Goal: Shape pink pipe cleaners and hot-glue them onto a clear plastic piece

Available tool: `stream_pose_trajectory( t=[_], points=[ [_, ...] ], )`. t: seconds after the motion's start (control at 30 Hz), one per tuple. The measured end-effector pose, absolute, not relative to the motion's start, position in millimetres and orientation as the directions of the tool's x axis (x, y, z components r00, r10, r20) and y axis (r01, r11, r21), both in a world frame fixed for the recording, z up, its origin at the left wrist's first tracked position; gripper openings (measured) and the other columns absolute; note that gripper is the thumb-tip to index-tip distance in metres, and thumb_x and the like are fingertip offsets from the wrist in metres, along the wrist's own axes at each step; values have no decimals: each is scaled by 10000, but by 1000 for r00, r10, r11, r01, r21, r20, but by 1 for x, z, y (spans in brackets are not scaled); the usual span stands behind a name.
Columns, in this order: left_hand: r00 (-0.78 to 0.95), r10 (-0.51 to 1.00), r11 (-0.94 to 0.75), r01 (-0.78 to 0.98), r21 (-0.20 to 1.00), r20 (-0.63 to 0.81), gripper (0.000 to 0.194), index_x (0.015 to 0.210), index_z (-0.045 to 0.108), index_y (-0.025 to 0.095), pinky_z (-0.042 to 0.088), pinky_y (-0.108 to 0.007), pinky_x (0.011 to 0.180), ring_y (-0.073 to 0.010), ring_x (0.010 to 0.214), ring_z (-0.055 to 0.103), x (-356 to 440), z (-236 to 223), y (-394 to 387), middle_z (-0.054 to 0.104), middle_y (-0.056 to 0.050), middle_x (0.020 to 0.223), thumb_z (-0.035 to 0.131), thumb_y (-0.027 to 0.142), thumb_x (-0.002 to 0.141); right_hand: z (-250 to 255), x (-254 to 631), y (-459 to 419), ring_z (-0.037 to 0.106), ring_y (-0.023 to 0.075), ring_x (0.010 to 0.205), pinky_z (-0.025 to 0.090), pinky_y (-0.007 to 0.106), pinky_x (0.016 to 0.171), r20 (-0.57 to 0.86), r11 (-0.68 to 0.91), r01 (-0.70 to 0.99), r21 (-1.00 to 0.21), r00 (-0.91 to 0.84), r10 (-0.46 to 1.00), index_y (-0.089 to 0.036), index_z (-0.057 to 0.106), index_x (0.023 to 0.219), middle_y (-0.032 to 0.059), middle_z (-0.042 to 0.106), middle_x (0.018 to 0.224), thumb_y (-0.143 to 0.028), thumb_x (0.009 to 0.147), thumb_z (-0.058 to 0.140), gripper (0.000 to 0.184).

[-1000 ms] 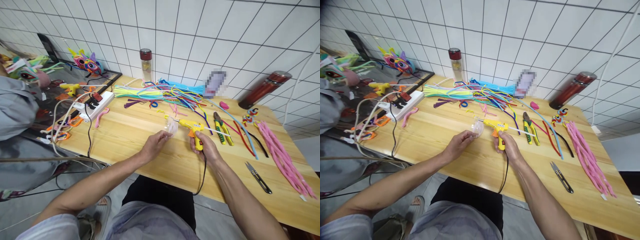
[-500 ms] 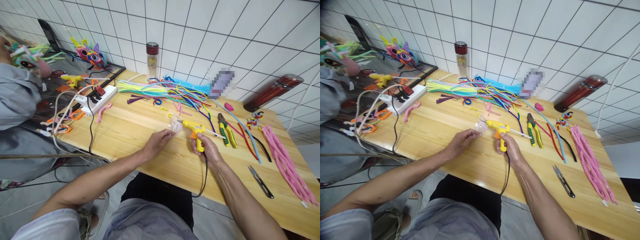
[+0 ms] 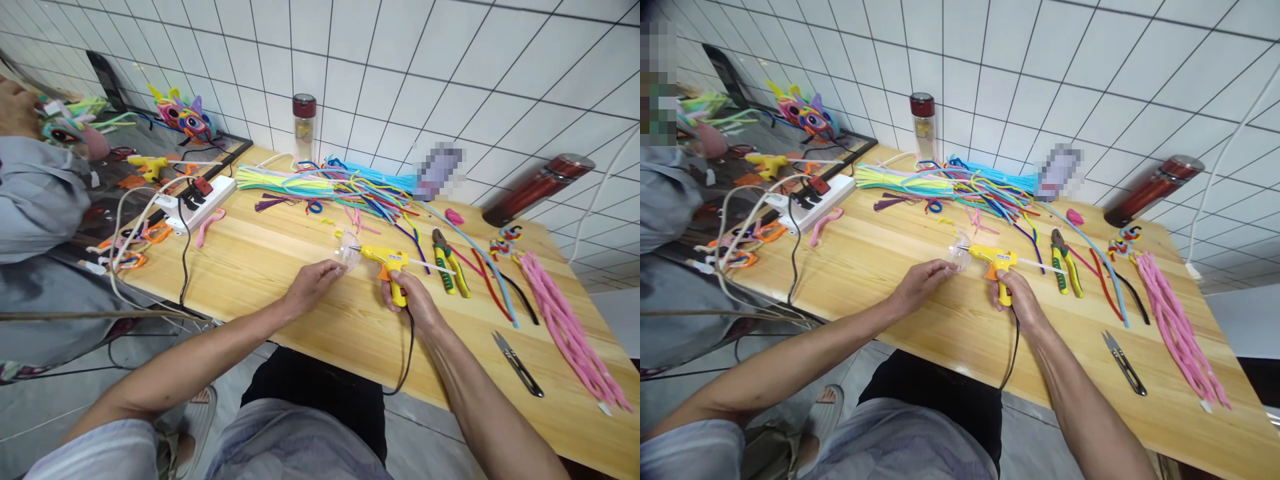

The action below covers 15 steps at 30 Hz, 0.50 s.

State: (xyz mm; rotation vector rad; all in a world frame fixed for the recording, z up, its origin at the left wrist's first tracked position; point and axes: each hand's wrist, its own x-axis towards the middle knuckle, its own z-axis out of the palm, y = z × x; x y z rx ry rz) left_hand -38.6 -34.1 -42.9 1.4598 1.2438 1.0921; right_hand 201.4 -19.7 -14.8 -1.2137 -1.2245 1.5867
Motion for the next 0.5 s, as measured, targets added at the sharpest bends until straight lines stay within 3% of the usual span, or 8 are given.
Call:
stream_pose_trajectory(
  t=[0.2,0.5],
  points=[
    [124,990,-91,250,964,62,295,985,795,256,522,-307,878,-232,947,710,-44,-40,-32,804,-9,986,607,480,949,-9,201,-21,452,116,421,311,258,399,-173,-198,-95,-976,-217,961,-206,570,750,3,579,535,-543,864,668,369],
    [153,984,-126,247,961,90,287,1017,799,270,531,-307,899,-237,984,721,-45,-45,-31,811,-8,1015,608,474,953,-13,193,-22,460,120,425,302,256,404,-197,-220,-75,-973,-237,951,-209,565,799,-8,591,548,-592,829,714,411]
  ],
)
